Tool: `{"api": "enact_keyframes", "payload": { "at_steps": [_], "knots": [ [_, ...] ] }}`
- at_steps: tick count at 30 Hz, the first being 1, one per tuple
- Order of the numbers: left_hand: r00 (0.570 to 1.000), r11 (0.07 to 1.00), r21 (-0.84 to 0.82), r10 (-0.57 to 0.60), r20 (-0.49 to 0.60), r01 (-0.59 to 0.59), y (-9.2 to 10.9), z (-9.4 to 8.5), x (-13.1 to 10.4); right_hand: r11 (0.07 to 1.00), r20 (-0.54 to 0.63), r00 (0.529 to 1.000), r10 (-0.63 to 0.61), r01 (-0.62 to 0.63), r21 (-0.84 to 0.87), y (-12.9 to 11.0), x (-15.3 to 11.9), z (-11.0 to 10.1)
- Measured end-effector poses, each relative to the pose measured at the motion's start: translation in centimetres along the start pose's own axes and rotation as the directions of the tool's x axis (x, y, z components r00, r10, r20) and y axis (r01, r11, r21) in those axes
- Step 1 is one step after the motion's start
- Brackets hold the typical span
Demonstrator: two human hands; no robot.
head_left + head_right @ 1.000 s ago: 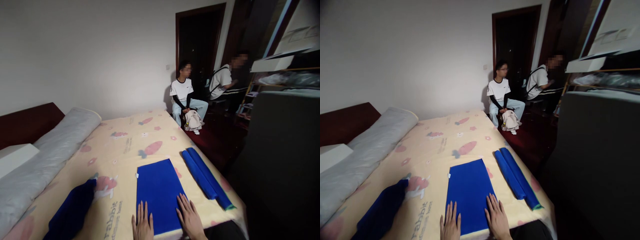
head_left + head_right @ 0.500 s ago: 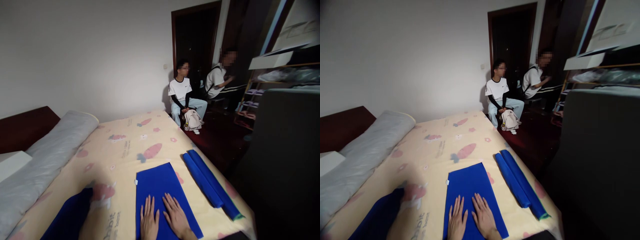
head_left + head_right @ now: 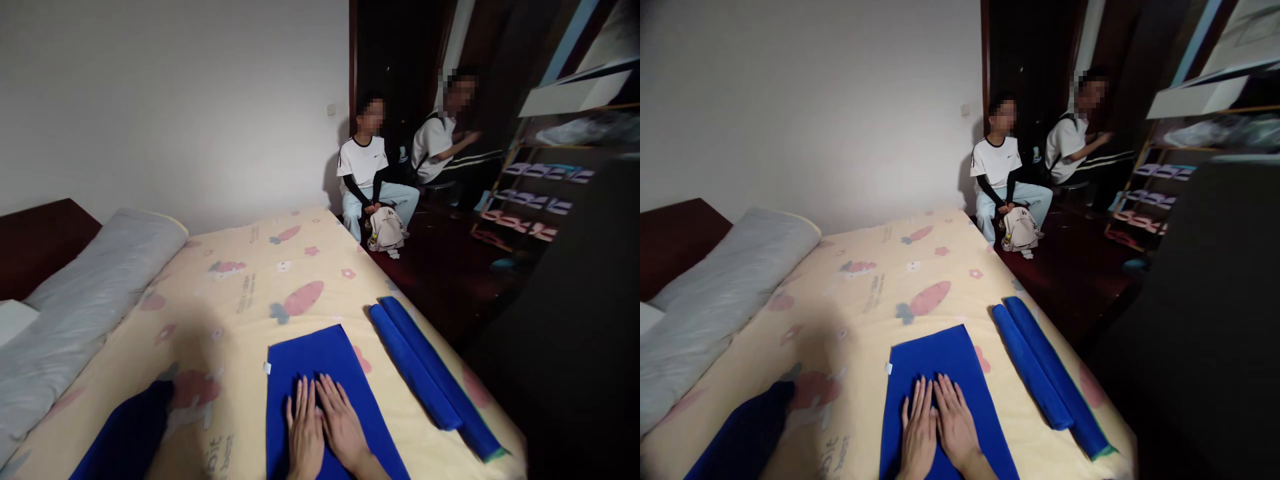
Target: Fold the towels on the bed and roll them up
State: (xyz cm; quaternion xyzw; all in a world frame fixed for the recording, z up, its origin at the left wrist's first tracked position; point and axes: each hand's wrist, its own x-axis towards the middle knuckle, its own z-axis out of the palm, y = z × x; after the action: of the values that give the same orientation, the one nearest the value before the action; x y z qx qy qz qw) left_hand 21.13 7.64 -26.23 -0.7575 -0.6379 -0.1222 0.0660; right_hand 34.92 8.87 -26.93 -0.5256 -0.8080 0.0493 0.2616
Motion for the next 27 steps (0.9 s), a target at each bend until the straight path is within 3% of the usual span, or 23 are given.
{"api": "enact_keyframes", "payload": {
  "at_steps": [2,4,9,11,13,16,18,20,23,27],
  "knots": [
    [0.999,0.999,-0.018,0.027,0.036,-0.026,-0.3,0.1,1.0,0.999,0.058,0.997,-0.043,0.042,0.021,0.3,1.0,0.3],
    [0.998,1.0,-0.008,-0.016,0.061,0.017,-1.9,0.3,1.0,1.0,0.056,0.998,-0.013,0.013,0.006,2.1,0.9,0.3],
    [0.983,0.986,0.056,-0.159,0.095,0.154,-6.8,0.2,-1.2,0.978,-0.102,0.981,0.165,-0.176,-0.116,7.5,-1.9,-0.8],
    [0.982,0.985,0.074,-0.162,0.092,0.156,-7.1,-0.1,-1.5,0.971,-0.139,0.974,0.177,-0.196,-0.138,7.8,-2.4,-1.1],
    [0.989,0.987,0.085,-0.139,0.058,0.134,-6.0,-0.5,-1.0,0.965,-0.159,0.967,0.201,-0.223,-0.134,6.6,-1.8,-1.0],
    [1.0,0.998,0.065,-0.025,0.017,0.024,-3.1,-0.5,1.4,0.977,-0.096,0.978,0.186,-0.194,-0.089,3.3,0.7,-0.5],
    [0.998,0.997,0.04,0.061,0.002,-0.061,-1.8,0.0,3.7,0.995,-0.002,0.996,0.089,-0.089,-0.035,1.6,3.1,0.1],
    [0.994,0.994,0.024,0.109,-0.001,-0.109,-1.7,0.8,6.1,1.0,0.081,0.997,-0.017,0.016,0.018,1.2,5.5,0.5],
    [0.999,0.999,0.037,0.035,0.035,-0.036,-3.7,1.8,8.9,0.999,0.168,0.985,-0.047,0.044,0.026,3.7,8.4,0.6],
    [0.987,0.986,0.081,-0.152,0.057,0.147,-6.6,1.8,10.1,0.977,0.162,0.965,0.208,-0.199,-0.073,8.6,9.9,0.1]
  ]
}}
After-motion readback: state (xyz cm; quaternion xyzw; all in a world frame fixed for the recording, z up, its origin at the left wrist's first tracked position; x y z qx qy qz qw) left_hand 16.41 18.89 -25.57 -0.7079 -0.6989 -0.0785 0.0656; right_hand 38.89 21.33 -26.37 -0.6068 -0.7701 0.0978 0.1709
